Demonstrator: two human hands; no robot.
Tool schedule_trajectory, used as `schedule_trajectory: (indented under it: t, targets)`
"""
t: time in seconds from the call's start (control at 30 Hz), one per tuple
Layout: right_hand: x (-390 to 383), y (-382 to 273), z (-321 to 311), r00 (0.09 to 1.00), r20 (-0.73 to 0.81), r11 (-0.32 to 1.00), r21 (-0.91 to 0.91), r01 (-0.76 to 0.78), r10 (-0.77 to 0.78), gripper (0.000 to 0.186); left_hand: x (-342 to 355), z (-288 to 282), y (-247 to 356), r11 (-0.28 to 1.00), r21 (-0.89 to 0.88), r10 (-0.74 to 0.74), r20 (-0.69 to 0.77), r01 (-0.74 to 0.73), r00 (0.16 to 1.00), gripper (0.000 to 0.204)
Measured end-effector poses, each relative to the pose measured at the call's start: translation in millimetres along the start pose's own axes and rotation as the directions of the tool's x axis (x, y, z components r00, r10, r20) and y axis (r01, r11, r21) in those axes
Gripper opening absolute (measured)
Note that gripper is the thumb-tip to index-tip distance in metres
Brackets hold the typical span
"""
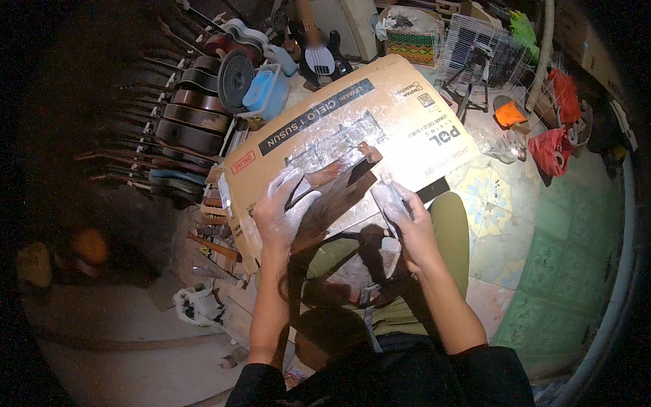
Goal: The person sands the surface and edges of a wooden guitar body using a piece of sandpaper while it is positioned on a cardboard box.
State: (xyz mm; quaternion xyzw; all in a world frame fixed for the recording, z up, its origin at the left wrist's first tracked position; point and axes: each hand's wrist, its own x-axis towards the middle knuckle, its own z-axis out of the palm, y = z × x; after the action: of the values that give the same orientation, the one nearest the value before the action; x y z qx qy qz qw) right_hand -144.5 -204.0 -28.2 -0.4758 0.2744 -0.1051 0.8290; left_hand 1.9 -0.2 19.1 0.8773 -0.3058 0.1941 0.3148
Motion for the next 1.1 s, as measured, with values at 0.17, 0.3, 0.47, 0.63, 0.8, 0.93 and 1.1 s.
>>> schedule_trajectory:
  t: [0.17,0.3,0.47,0.63,0.8,0.93,1.1]
  targets:
    - [-11,11,-22,0.993,0.018,0.983,0.142,-0.118,0.117,0.051,-9,4,-24,0.964,0.016,0.266,-0.158,-0.267,0.951,0.041]
    - [-10,18,-33,0.973,0.082,0.945,0.231,-0.231,0.218,0.046,-17,7,-21,0.959,0.048,0.283,-0.219,-0.279,0.934,0.044]
    - [-16,19,-31,0.96,0.137,0.902,0.33,-0.278,0.246,0.045,-9,5,-4,0.984,0.147,0.126,-0.21,-0.096,0.97,0.048]
    - [-17,20,-34,0.902,0.293,0.732,0.529,-0.429,0.317,0.043,-24,12,-27,0.987,0.039,0.162,-0.252,-0.157,0.954,0.048]
    - [-13,32,-39,0.861,0.414,0.627,0.596,-0.501,0.295,0.049,-25,10,-14,0.976,0.007,0.215,-0.212,-0.219,0.953,0.049]
    - [-18,25,-21,0.799,0.517,0.571,0.572,-0.589,0.307,0.048,-17,7,10,0.998,-0.007,0.055,-0.094,-0.056,0.994,0.039]
    - [-8,32,6,0.765,0.577,0.578,0.533,-0.618,0.287,0.048,-7,1,26,0.971,-0.051,0.238,0.088,-0.235,0.967,0.028]
